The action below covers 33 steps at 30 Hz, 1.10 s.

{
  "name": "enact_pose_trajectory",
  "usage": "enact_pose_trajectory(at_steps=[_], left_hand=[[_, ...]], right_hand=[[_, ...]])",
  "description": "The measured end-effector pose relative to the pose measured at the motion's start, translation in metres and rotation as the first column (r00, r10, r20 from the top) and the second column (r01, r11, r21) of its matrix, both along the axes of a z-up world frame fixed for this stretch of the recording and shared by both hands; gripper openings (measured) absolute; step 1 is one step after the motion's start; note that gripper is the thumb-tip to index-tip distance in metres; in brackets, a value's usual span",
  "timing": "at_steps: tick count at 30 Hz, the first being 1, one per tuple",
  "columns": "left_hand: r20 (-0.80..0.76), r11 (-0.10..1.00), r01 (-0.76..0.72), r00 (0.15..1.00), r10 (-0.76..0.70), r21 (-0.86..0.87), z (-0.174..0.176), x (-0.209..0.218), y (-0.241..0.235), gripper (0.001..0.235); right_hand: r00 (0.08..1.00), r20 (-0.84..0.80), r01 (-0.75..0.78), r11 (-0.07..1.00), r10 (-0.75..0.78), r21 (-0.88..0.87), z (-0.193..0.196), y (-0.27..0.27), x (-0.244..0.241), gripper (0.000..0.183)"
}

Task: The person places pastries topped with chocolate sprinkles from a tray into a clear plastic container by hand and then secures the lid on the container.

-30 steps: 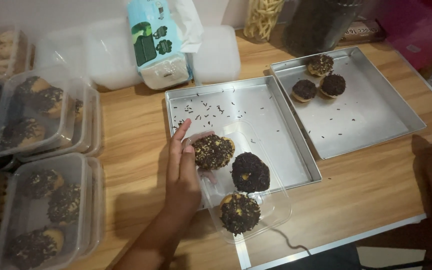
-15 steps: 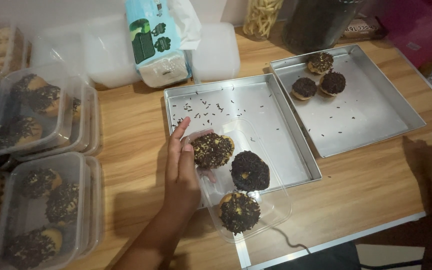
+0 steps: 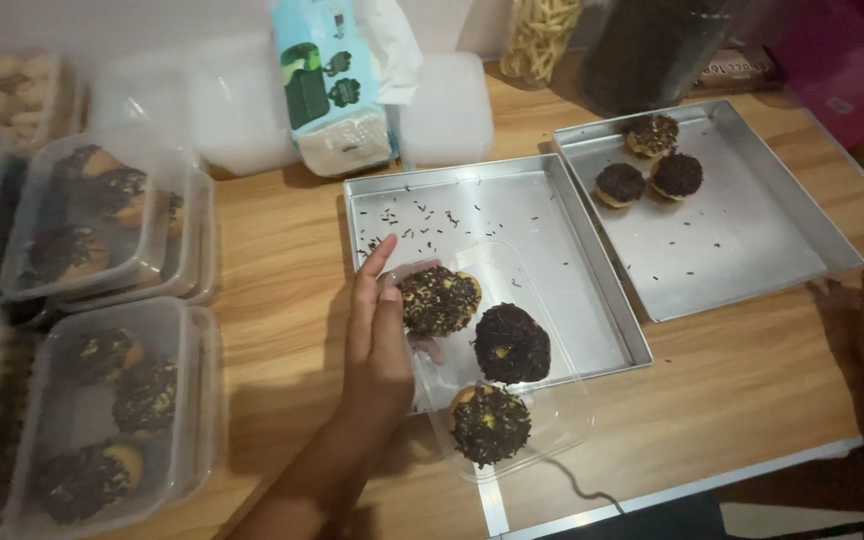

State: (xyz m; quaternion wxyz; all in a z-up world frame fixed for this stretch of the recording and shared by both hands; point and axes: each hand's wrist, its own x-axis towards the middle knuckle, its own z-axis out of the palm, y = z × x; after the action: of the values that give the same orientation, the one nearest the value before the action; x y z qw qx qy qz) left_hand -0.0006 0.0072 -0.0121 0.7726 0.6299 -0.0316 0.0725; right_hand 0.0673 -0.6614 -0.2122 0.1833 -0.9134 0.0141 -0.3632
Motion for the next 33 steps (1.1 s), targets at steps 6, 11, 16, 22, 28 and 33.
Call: enact_pose_trajectory(at_steps=[6, 11, 16, 22, 28, 33], left_hand=[[0.013, 0.998, -0.004, 1.000, 0.005, -0.063, 0.000, 0.000, -0.002, 0.057], [-0.041, 0.999, -0.008, 0.999, 0.007, -0.038, -0.017, 0.010, 0.001, 0.055], [-0.041, 0.999, 0.008, 0.999, -0.009, -0.042, -0.009, 0.006, -0.002, 0.054], [-0.181, 0.995, -0.074, 0.982, 0.062, -0.060, -0.003, 0.007, -0.003, 0.050], [-0.069, 0.999, 0.014, 0.997, -0.017, -0.044, -0.017, 0.012, 0.004, 0.051], [0.006, 0.997, -0.008, 1.000, 0.009, -0.083, -0.022, 0.013, 0.003, 0.053]], right_hand=[[0.976, -0.020, -0.216, 0.976, 0.217, 0.014, 0.078, 0.107, 0.004, 0.028], [0.955, 0.015, -0.296, 0.955, 0.296, -0.011, 0.154, 0.194, 0.013, 0.027], [0.932, 0.037, -0.360, 0.932, 0.361, -0.027, 0.200, 0.256, 0.021, 0.034], [0.917, 0.084, -0.316, 0.841, 0.389, -0.439, 0.188, 0.344, 0.114, 0.023], [0.812, -0.353, -0.551, 0.810, 0.465, -0.200, 0.214, 0.465, 0.137, 0.036], [0.845, -0.400, -0.511, 0.754, 0.354, -0.412, 0.187, 0.483, 0.186, 0.025]])
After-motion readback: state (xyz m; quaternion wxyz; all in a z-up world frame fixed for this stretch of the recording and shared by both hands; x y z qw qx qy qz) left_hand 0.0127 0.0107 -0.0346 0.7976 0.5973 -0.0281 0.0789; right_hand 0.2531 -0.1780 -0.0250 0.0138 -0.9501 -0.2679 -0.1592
